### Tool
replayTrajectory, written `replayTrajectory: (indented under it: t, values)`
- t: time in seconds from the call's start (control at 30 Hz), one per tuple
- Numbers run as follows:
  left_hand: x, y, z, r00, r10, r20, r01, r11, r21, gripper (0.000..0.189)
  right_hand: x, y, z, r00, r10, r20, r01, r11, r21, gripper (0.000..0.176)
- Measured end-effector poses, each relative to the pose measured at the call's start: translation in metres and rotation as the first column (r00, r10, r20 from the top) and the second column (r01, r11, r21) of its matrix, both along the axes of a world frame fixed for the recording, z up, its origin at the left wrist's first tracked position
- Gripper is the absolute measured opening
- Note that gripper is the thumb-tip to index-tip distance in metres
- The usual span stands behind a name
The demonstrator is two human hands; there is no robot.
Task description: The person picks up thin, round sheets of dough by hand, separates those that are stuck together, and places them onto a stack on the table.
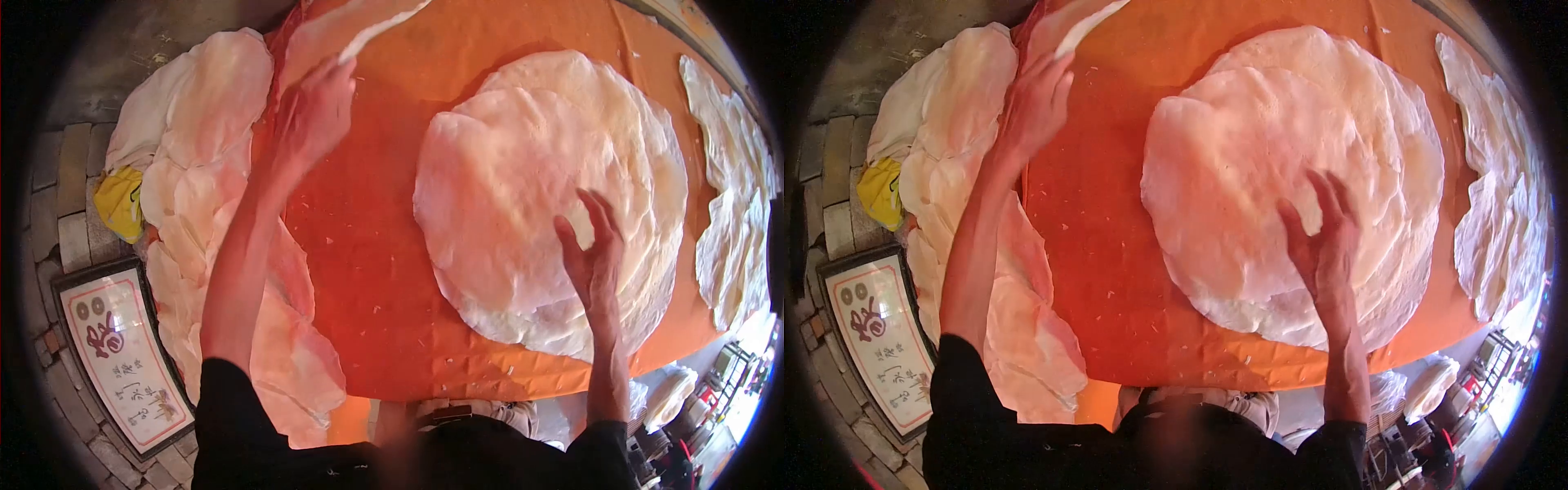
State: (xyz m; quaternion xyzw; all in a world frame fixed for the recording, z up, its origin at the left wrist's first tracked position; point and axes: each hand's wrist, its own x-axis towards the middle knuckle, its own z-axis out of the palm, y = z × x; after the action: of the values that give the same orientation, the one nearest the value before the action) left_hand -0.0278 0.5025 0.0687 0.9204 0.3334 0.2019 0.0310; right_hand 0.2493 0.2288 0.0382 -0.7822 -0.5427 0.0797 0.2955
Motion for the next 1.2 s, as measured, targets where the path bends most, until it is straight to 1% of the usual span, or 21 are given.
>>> replayTrajectory:
  t: [0.03, 0.07, 0.1, 0.13, 0.17, 0.23, 0.33, 0.37, 0.47, 0.57, 0.67, 0.77, 0.83, 0.87, 0.93, 0.97, 1.0, 1.03, 1.1, 1.17, 1.2]
  values:
    - [-0.005, -0.03, 0.008, 0.997, -0.059, 0.042, 0.059, 0.998, -0.011, 0.026, -0.013, 0.005, 0.003, 0.895, -0.04, -0.444, 0.019, 0.999, -0.05, 0.044]
    - [-0.008, -0.065, 0.013, 0.993, -0.11, 0.039, 0.111, 0.993, -0.032, 0.025, -0.027, 0.009, 0.006, 0.603, -0.093, -0.792, 0.016, 0.994, -0.105, 0.044]
    - [-0.01, -0.104, 0.017, 0.987, -0.158, 0.039, 0.16, 0.986, -0.056, 0.025, -0.038, 0.011, 0.001, 0.353, -0.102, -0.93, -0.023, 0.993, -0.118, 0.045]
    - [-0.01, -0.139, 0.016, 0.98, -0.19, 0.061, 0.195, 0.978, -0.077, 0.024, -0.048, 0.014, -0.003, 0.074, -0.111, -0.991, -0.057, 0.992, -0.116, 0.048]
    - [-0.011, -0.172, 0.01, 0.971, -0.224, 0.084, 0.231, 0.968, -0.099, 0.024, -0.058, 0.014, 0.0, -0.069, -0.118, -0.991, -0.053, 0.992, -0.114, 0.049]
    - [-0.017, -0.228, -0.005, 0.956, -0.248, 0.155, 0.287, 0.898, -0.332, 0.024, -0.076, 0.006, 0.005, -0.35, -0.137, -0.927, -0.043, 0.991, -0.13, 0.051]
    - [-0.013, -0.272, -0.042, 0.954, -0.075, 0.291, 0.223, 0.826, -0.518, 0.018, -0.085, -0.014, -0.02, -0.14, -0.213, -0.967, -0.107, 0.974, -0.199, 0.051]
    - [-0.007, -0.279, -0.044, 0.942, 0.032, 0.334, 0.173, 0.805, -0.567, 0.018, -0.085, -0.022, -0.038, -0.011, -0.226, -0.974, -0.166, 0.961, -0.221, 0.052]
    - [0.005, -0.273, -0.036, 0.926, 0.226, 0.301, -0.001, 0.8, -0.6, 0.022, -0.09, -0.024, -0.042, -0.308, -0.124, -0.943, -0.038, 0.992, -0.118, 0.05]
    - [0.018, -0.254, -0.047, 0.9, 0.144, 0.411, 0.073, 0.881, -0.468, 0.024, -0.09, -0.018, -0.027, -0.512, -0.069, -0.856, -0.047, 0.998, -0.052, 0.048]
    - [0.018, -0.253, -0.054, 0.834, 0.31, 0.457, 0.109, 0.719, -0.686, 0.025, -0.092, -0.017, -0.03, -0.276, -0.036, -0.961, -0.116, 0.993, -0.004, 0.046]
    - [0.014, -0.245, -0.06, 0.77, 0.555, 0.314, 0.035, 0.454, -0.89, 0.023, -0.096, -0.015, -0.039, -0.334, 0.01, -0.942, -0.063, 0.997, 0.033, 0.041]
    - [0.019, -0.243, -0.057, 0.856, 0.364, 0.367, -0.109, 0.821, -0.561, 0.021, -0.107, -0.014, -0.045, -0.207, -0.079, -0.975, -0.014, 0.997, -0.077, 0.033]
    - [0.029, -0.243, -0.056, 0.894, 0.256, 0.367, -0.13, 0.933, -0.336, 0.021, -0.108, -0.014, -0.045, -0.13, -0.129, -0.983, 0.03, 0.991, -0.134, 0.029]
    - [0.04, -0.243, -0.056, 0.901, 0.209, 0.38, -0.082, 0.942, -0.325, 0.02, -0.107, -0.013, -0.036, 0.495, -0.012, -0.869, -0.139, 0.986, -0.092, 0.019]
    - [0.036, -0.239, -0.055, 0.907, 0.183, 0.38, -0.062, 0.949, -0.31, 0.02, -0.117, -0.009, -0.021, 0.493, 0.027, -0.87, -0.111, 0.993, -0.032, 0.017]
    - [0.029, -0.235, -0.052, 0.845, 0.279, 0.456, -0.046, 0.887, -0.459, 0.021, -0.12, -0.005, 0.0, 0.488, 0.068, -0.87, -0.085, 0.996, 0.03, 0.017]
    - [0.02, -0.232, -0.046, 0.774, 0.384, 0.503, -0.011, 0.803, -0.595, 0.023, -0.108, -0.004, 0.019, 0.5, 0.086, -0.862, -0.106, 0.994, 0.038, 0.015]
    - [-0.005, -0.221, -0.009, 0.607, 0.673, 0.423, -0.048, 0.563, -0.825, 0.026, -0.095, -0.004, 0.05, 0.503, 0.124, -0.856, -0.16, 0.986, 0.049, 0.014]
    - [-0.065, -0.2, 0.006, 0.406, 0.825, 0.394, 0.048, 0.411, -0.91, 0.025, -0.061, -0.01, 0.061, 0.529, 0.286, -0.799, -0.148, 0.958, 0.246, 0.013]
    - [-0.063, -0.203, 0.039, 0.402, 0.8, 0.446, 0.111, 0.441, -0.891, 0.028, -0.036, -0.014, 0.07, 0.505, 0.248, -0.827, -0.114, 0.969, 0.221, 0.012]
